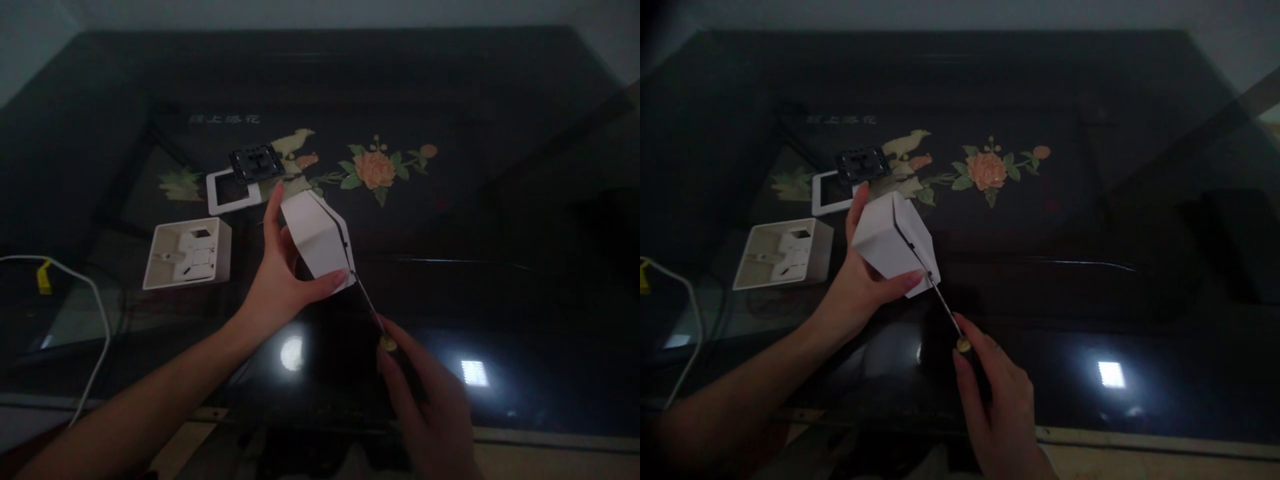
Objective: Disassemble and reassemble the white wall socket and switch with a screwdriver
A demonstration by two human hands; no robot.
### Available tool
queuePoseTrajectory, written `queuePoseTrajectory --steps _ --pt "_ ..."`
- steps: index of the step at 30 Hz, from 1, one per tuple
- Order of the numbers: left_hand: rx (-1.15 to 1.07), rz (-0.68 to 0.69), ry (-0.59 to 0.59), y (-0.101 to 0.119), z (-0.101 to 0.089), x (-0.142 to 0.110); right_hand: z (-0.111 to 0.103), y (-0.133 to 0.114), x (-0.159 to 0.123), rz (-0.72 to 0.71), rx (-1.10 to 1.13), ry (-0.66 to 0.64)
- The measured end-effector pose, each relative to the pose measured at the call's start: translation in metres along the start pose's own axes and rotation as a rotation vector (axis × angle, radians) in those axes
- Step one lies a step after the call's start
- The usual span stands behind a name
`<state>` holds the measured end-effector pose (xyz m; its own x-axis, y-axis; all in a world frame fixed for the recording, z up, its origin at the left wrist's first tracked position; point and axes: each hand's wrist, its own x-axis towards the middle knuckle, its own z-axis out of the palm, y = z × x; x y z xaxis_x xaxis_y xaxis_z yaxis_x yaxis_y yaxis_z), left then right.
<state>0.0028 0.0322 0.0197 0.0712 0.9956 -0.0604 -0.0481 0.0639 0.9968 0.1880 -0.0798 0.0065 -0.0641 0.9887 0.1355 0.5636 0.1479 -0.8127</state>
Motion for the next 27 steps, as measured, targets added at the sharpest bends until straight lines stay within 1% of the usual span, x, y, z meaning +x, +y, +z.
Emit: queuePoseTrajectory --steps 2,6,10,14,21,27 --pt "0.027 -0.009 0.007 -0.001 0.0 0.0 -0.001 -0.002 0.004 -0.033 -0.042 -0.019" --pt "0.068 -0.042 0.049 -0.001 0.001 -0.001 -0.001 -0.005 0.01 -0.042 -0.071 -0.006" --pt "-0.039 -0.053 0.081 -0.002 0.002 0.0 0.001 -0.006 0.012 -0.015 -0.055 -0.012" --pt "-0.044 -0.033 0.118 -0.005 0.002 0.0 0.002 -0.006 0.011 -0.018 -0.037 -0.001" --pt "-0.024 -0.022 0.128 -0.006 0.003 0.0 0.003 -0.006 0.01 -0.061 -0.098 0.014" --pt "0.012 -0.019 0.125 -0.002 0.005 -0.002 0.002 -0.006 0.01 -0.073 -0.136 0.007"
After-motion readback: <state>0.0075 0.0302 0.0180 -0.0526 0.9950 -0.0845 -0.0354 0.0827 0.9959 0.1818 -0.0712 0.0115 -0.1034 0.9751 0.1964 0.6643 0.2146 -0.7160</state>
